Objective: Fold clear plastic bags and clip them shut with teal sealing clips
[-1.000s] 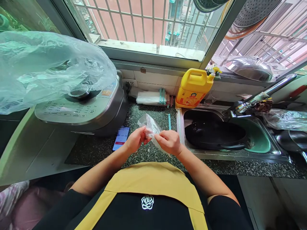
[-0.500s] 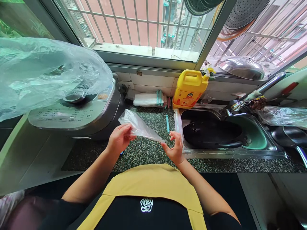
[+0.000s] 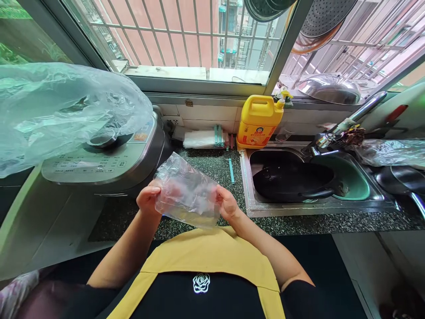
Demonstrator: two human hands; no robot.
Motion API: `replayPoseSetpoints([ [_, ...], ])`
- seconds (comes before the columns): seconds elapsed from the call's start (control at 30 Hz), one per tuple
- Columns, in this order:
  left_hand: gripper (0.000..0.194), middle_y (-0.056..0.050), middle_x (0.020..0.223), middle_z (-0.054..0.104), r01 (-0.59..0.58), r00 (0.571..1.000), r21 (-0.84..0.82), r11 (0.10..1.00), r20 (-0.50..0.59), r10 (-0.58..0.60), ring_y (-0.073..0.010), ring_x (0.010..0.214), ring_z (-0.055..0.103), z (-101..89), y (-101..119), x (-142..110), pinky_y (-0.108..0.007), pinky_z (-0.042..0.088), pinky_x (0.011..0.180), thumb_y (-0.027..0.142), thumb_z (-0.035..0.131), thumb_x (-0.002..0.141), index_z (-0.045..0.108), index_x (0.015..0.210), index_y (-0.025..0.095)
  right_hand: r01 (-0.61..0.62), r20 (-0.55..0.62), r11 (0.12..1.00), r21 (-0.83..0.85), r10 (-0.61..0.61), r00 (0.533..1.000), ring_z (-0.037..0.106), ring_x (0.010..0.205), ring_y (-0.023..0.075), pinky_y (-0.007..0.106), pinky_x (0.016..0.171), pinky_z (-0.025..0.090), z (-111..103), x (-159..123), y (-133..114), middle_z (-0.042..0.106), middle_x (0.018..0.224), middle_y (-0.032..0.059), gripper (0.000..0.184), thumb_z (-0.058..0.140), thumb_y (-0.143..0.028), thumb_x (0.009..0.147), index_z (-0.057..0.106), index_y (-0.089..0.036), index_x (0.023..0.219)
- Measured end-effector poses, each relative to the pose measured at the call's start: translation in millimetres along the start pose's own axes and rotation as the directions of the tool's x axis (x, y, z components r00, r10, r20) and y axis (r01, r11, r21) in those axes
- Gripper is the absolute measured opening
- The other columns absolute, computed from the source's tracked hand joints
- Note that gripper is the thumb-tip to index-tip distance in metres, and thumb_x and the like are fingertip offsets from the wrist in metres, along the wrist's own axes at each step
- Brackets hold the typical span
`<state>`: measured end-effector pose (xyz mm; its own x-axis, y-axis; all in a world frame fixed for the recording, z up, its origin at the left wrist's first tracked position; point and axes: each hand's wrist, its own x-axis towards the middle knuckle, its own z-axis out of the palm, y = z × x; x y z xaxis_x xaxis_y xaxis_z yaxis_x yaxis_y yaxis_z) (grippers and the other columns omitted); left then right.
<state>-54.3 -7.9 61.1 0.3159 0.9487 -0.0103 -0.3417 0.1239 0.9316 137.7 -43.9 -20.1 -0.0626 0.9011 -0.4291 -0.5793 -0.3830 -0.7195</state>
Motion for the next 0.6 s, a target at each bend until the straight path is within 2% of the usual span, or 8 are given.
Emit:
replayPoseSetpoints([
  [0.1,0.046,0.002,0.032,0.022,-0.038,0.999,-0.027,0.999,0.029,0.039,-0.0086,0.033,0.024,-9.3,-2,-4,-0.028,0.026,0.039,0.044,0.052,0.058,0.023,0.033,0.02,0.127,-0.084,0.988,-0.088,-0.135,0.987,0.042,0.047,0.007,0.02,0.048,0.035,-8,1,-1,0.051,0.054,-0.0068,0.041,0.081,-0.044,0.049,0.051,-0.02,0.061],
  [0.2,0.051,0.002,0.033,0.019,-0.063,0.994,-0.03,0.998,0.084,0.065,-0.0084,0.034,0.021,-15.5,-3,-7,-0.028,0.022,0.041,0.047,0.055,0.059,0.02,0.034,0.02,0.154,-0.048,0.968,-0.198,-0.167,0.985,0.039,0.047,0.0065,0.02,0.046,0.032,-18,1,-4,0.048,0.054,-0.0063,0.038,0.076,-0.047,0.056,0.052,-0.019,0.062],
  [0.3,0.055,0.003,0.034,0.019,-0.072,0.954,0.05,0.996,0.294,0.054,-0.0085,0.036,0.022,-15.9,0,-7,-0.028,0.021,0.045,0.05,0.058,0.062,0.023,0.033,0.019,0.281,-0.056,0.889,-0.361,-0.321,0.945,0.039,0.05,0.0074,0.02,0.046,0.032,-23,6,-19,0.048,0.058,-0.0051,0.037,0.071,-0.052,0.061,0.058,-0.018,0.072],
  [0.37,0.053,0.001,0.035,0.027,-0.105,0.863,0.201,0.974,0.504,-0.011,-0.0101,0.037,0.027,-12.3,5,-5,-0.029,0.022,0.047,0.054,0.055,0.066,0.032,0.033,0.02,0.421,0.014,0.779,-0.465,-0.469,0.883,0.04,0.052,0.0079,0.021,0.048,0.034,-20,9,-38,0.047,0.06,-0.0051,0.034,0.07,-0.048,0.065,0.061,-0.019,0.08],
  [0.47,0.049,-0.002,0.038,0.034,-0.171,0.691,0.418,0.892,0.697,-0.194,-0.0131,0.042,0.032,-1.3,17,0,-0.031,0.027,0.05,0.054,0.051,0.07,0.04,0.036,0.021,0.601,0.348,0.593,-0.536,-0.493,0.797,0.046,0.061,0.0097,0.023,0.055,0.041,-1,5,-76,0.053,0.072,-0.001,0.023,0.065,-0.04,0.075,0.063,-0.02,0.086],
  [0.5,0.046,-0.002,0.039,0.034,-0.19,0.645,0.463,0.866,0.724,-0.245,-0.0137,0.043,0.032,3.0,22,1,-0.032,0.028,0.051,0.051,0.051,0.071,0.039,0.037,0.022,0.674,0.473,0.518,-0.527,-0.48,0.739,0.048,0.064,0.0105,0.025,0.058,0.043,9,0,-89,0.054,0.078,0.0009,0.02,0.063,-0.037,0.077,0.063,-0.02,0.088],
  [0.53,0.044,-0.002,0.04,0.034,-0.208,0.607,0.49,0.847,0.744,-0.281,-0.0141,0.044,0.031,7.2,26,1,-0.032,0.029,0.052,0.047,0.051,0.071,0.037,0.038,0.022,0.754,0.594,0.429,-0.498,-0.464,0.657,0.05,0.068,0.011,0.027,0.062,0.046,18,-6,-102,0.055,0.085,0.0029,0.016,0.06,-0.033,0.08,0.063,-0.021,0.09],
  [0.6,0.039,-0.002,0.041,0.035,-0.239,0.548,0.507,0.828,0.775,-0.316,-0.0148,0.045,0.032,13.9,34,1,-0.032,0.03,0.053,0.038,0.05,0.072,0.035,0.04,0.022,0.875,0.807,0.217,-0.433,-0.34,0.484,0.055,0.089,0.0153,0.034,0.079,0.049,37,-19,-126,0.056,0.1,0.0066,0.014,0.055,-0.024,0.083,0.064,-0.022,0.094],
])
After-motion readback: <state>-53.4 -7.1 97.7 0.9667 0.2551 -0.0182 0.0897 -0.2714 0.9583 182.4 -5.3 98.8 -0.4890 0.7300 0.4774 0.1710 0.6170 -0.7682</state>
